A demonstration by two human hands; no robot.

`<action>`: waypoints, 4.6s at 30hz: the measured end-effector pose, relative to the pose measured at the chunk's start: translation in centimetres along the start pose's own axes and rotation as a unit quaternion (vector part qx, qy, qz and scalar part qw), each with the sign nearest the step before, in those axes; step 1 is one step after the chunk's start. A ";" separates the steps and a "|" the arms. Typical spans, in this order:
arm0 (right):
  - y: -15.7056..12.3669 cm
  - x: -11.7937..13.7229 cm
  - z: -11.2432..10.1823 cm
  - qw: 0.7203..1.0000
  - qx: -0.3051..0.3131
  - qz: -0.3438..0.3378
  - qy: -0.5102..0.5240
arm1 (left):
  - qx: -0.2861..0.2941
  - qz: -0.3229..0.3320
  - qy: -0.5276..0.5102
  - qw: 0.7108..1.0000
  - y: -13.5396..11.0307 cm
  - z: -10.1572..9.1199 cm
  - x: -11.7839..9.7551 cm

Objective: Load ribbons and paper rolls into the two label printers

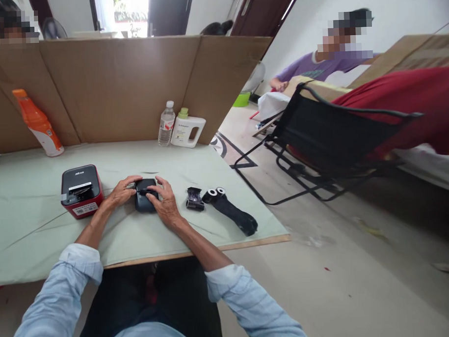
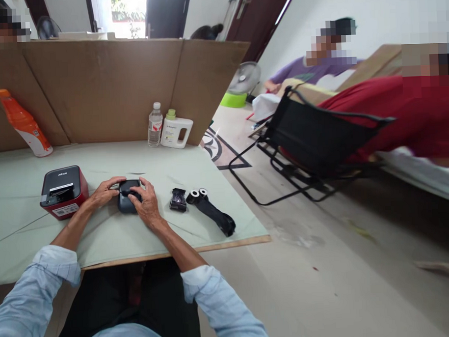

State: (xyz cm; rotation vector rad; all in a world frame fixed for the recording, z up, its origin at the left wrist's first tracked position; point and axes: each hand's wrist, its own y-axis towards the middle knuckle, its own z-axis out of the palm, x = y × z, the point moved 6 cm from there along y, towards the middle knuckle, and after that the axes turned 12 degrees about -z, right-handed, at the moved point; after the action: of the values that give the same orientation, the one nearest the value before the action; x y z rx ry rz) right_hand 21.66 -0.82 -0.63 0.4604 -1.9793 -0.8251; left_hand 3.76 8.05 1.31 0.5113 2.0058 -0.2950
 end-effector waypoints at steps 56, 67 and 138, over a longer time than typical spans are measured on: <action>2.2 6.8 -8.5 0.998 -0.045 -0.049 -0.003 | -0.098 -0.124 -0.150 0.976 0.6 1.1 -1.5; -0.7 3.1 -14.9 0.982 0.048 0.037 -0.181 | -0.097 -0.125 -0.140 0.977 0.6 1.0 -1.7; -4.8 21.1 -5.7 0.988 0.145 -0.050 0.015 | -0.040 -0.108 -0.590 0.799 -22.1 8.8 -8.0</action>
State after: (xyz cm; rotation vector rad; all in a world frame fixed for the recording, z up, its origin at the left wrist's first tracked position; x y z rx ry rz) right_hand 15.70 -19.08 10.82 0.7424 -2.0693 -0.5883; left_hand 3.45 -16.94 4.06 -0.0277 0.8214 -0.5057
